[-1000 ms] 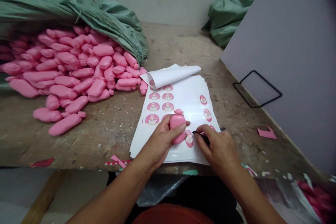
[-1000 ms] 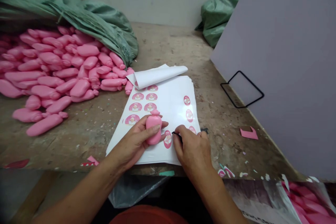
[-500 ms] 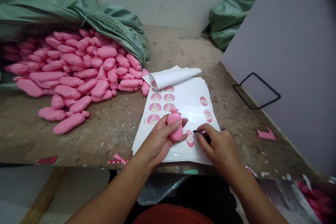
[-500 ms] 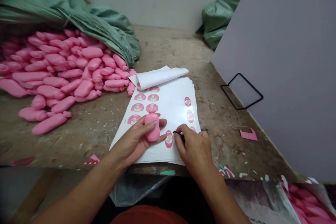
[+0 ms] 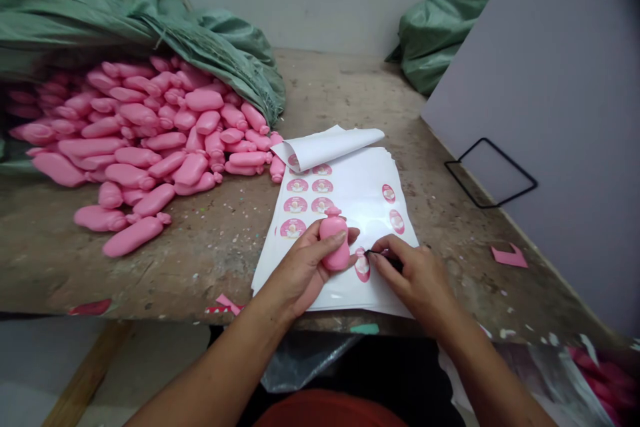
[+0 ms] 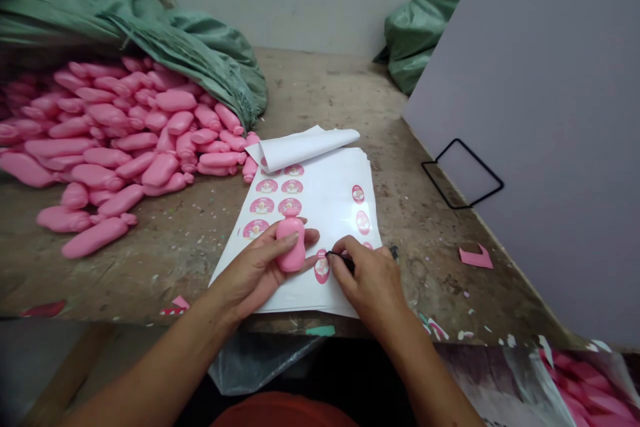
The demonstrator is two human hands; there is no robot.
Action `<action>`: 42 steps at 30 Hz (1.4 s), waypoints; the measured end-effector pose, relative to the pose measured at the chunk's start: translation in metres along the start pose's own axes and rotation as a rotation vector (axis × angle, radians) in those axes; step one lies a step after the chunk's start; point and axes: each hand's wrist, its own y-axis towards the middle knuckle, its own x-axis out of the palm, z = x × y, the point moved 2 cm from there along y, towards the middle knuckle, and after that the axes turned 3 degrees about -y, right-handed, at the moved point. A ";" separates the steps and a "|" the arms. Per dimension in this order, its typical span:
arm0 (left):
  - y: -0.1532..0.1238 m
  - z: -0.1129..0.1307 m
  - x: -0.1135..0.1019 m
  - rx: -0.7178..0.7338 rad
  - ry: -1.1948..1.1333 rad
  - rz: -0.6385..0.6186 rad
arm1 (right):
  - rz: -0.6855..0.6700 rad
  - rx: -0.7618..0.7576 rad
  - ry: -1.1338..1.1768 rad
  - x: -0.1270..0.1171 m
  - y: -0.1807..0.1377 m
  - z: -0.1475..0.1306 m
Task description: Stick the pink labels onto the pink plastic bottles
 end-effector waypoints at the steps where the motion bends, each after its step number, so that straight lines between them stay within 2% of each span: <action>1: 0.000 0.000 -0.001 0.007 -0.016 0.007 | -0.009 0.006 0.020 -0.001 0.000 0.001; 6: 0.002 -0.001 -0.003 0.055 -0.111 0.030 | 0.053 0.019 -0.140 -0.002 -0.004 0.000; 10: 0.002 -0.002 -0.001 0.071 -0.116 0.037 | 0.080 -0.039 -0.247 0.002 -0.003 -0.007; 13: 0.001 -0.003 0.000 0.084 -0.106 0.032 | 0.093 -0.008 -0.283 0.002 0.000 -0.008; 15: 0.001 -0.004 0.000 0.098 -0.094 0.028 | 0.053 0.067 -0.122 -0.001 0.002 -0.005; 18: 0.001 -0.005 -0.001 0.111 -0.059 0.036 | -0.023 0.166 0.377 -0.008 0.000 0.001; 21: 0.000 -0.005 0.001 0.111 -0.012 0.029 | -0.009 0.206 0.683 -0.018 -0.005 -0.001; 27: -0.016 -0.003 0.014 0.077 0.032 -0.046 | 0.057 0.243 0.715 -0.021 -0.015 -0.021; 31: -0.028 -0.004 0.021 0.016 -0.012 -0.068 | 0.024 0.204 0.743 -0.018 -0.015 -0.031; 36: -0.034 -0.007 0.022 0.012 -0.014 -0.060 | 0.004 0.161 0.715 -0.015 -0.014 -0.034; 42: -0.036 -0.009 0.020 0.006 -0.002 -0.105 | 0.011 0.183 0.729 -0.012 -0.014 -0.032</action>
